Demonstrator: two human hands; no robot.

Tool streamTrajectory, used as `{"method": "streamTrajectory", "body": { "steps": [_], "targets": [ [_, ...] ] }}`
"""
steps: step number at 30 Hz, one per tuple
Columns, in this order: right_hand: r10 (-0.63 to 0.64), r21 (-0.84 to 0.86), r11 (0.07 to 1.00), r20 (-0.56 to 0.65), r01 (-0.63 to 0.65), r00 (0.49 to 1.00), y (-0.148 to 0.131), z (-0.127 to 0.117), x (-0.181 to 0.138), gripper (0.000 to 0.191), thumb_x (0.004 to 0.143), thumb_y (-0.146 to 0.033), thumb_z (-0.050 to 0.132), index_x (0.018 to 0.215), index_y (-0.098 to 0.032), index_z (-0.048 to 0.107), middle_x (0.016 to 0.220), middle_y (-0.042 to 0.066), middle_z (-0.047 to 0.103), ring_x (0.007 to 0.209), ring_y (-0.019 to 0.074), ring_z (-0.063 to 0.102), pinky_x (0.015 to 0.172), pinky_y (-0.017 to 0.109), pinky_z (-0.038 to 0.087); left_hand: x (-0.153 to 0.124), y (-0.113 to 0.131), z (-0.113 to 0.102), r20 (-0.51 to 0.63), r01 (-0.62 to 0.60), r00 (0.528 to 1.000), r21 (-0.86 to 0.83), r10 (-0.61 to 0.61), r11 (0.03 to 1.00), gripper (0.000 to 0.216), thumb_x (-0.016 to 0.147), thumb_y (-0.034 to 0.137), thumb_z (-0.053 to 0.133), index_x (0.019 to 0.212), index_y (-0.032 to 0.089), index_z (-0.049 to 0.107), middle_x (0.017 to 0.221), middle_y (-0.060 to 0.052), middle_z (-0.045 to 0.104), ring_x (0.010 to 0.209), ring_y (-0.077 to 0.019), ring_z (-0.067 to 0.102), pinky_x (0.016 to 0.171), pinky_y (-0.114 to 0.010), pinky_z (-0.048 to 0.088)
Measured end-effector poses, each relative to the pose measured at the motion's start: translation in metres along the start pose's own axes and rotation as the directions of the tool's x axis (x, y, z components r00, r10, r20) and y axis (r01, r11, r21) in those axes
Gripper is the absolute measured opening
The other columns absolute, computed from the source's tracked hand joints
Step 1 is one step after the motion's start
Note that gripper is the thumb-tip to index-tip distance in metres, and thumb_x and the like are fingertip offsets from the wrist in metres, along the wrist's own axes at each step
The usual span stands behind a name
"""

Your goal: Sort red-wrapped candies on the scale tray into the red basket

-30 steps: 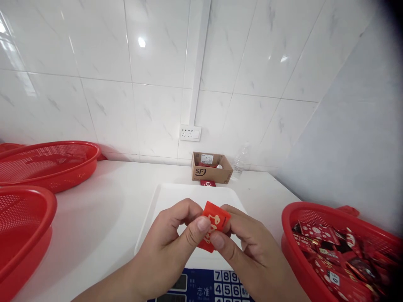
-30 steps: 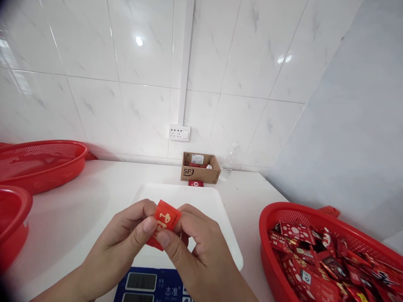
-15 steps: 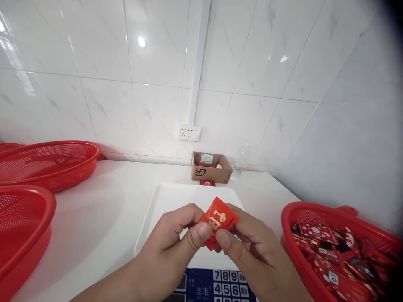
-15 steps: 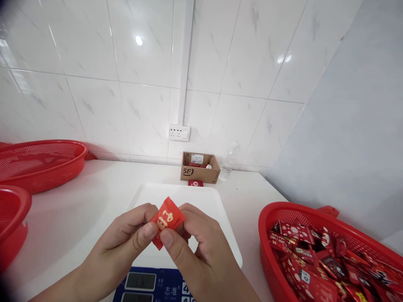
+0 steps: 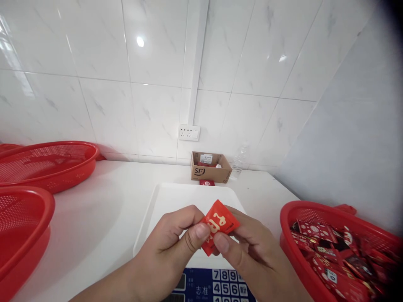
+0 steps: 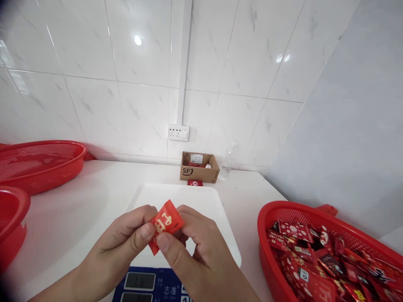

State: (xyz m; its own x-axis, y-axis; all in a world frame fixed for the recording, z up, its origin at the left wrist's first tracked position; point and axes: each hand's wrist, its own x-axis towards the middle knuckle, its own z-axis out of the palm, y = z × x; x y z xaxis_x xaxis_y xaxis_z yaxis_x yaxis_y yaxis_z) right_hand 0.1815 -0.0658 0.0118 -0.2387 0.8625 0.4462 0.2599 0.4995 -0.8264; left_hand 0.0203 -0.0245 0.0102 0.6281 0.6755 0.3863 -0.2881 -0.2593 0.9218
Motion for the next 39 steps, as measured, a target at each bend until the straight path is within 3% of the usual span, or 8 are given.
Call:
{"method": "streamTrajectory", "body": {
  "steps": [16, 22, 27, 31, 36, 39],
  "targets": [
    [-0.061, -0.034, 0.998, -0.056, 0.059, 0.997, -0.006, 0.002, 0.001, 0.022, 0.095, -0.03, 0.051, 0.076, -0.024, 0.06, 0.074, -0.002, 0.057, 0.067, 0.0126, 0.053, 0.059, 0.024, 0.043, -0.001, 0.0, 0.001, -0.022, 0.031, 0.999, -0.076, -0.033, 0.997, 0.032, 0.095, 0.04, 0.051, 0.073, 0.018, 0.054, 0.069, 0.002, 0.055, 0.069, -0.0105, 0.05, 0.067, -0.022, 0.041],
    [-0.039, -0.034, 0.999, -0.016, 0.038, 0.999, -0.004, 0.002, 0.002, 0.022, 0.096, -0.032, 0.048, 0.081, -0.024, 0.062, 0.076, -0.002, 0.057, 0.069, 0.0128, 0.054, 0.06, 0.024, 0.043, 0.0, -0.001, 0.001, -0.038, 0.033, 0.999, -0.065, -0.035, 0.997, 0.034, 0.095, 0.043, 0.051, 0.071, 0.018, 0.053, 0.067, 0.003, 0.054, 0.067, -0.0104, 0.049, 0.065, -0.022, 0.041],
    [-0.064, -0.023, 0.998, -0.125, 0.062, 0.99, -0.007, 0.004, 0.002, 0.021, 0.095, -0.029, 0.051, 0.081, -0.026, 0.066, 0.073, -0.003, 0.058, 0.067, 0.012, 0.053, 0.062, 0.024, 0.043, 0.0, -0.002, 0.001, -0.053, -0.01, 0.999, -0.037, 0.008, 0.999, 0.034, 0.097, 0.041, 0.047, 0.072, 0.019, 0.053, 0.068, 0.003, 0.052, 0.069, -0.0101, 0.05, 0.069, -0.02, 0.042],
    [-0.068, -0.029, 0.997, -0.12, 0.065, 0.99, -0.004, 0.003, 0.001, 0.023, 0.096, -0.034, 0.05, 0.08, -0.025, 0.063, 0.074, -0.003, 0.058, 0.066, 0.0117, 0.053, 0.058, 0.023, 0.041, -0.001, -0.002, 0.001, -0.094, -0.024, 0.995, 0.052, 0.029, 0.998, 0.033, 0.099, 0.038, 0.045, 0.072, 0.019, 0.053, 0.069, 0.003, 0.053, 0.07, -0.0106, 0.05, 0.068, -0.021, 0.042],
    [0.014, 0.069, 0.998, -0.057, -0.011, 0.998, 0.005, 0.004, 0.0, 0.038, 0.088, -0.056, 0.056, 0.073, -0.021, 0.051, 0.069, -0.004, 0.046, 0.062, 0.0118, 0.043, 0.054, 0.024, 0.036, -0.003, -0.001, 0.001, -0.087, -0.019, 0.995, 0.251, 0.042, 0.968, 0.035, 0.098, 0.037, 0.045, 0.069, 0.018, 0.052, 0.067, 0.002, 0.05, 0.063, -0.0114, 0.045, 0.06, -0.024, 0.038],
    [0.031, 0.109, 0.994, -0.046, -0.026, 0.998, 0.007, 0.007, 0.001, 0.041, 0.087, -0.053, 0.059, 0.067, -0.02, 0.046, 0.065, -0.005, 0.041, 0.057, 0.01, 0.039, 0.05, 0.023, 0.032, -0.003, -0.002, 0.003, -0.068, -0.043, 0.996, 0.27, 0.063, 0.962, 0.037, 0.098, 0.038, 0.043, 0.066, 0.019, 0.046, 0.063, 0.004, 0.043, 0.058, -0.0104, 0.039, 0.054, -0.023, 0.033]
  ]
}}
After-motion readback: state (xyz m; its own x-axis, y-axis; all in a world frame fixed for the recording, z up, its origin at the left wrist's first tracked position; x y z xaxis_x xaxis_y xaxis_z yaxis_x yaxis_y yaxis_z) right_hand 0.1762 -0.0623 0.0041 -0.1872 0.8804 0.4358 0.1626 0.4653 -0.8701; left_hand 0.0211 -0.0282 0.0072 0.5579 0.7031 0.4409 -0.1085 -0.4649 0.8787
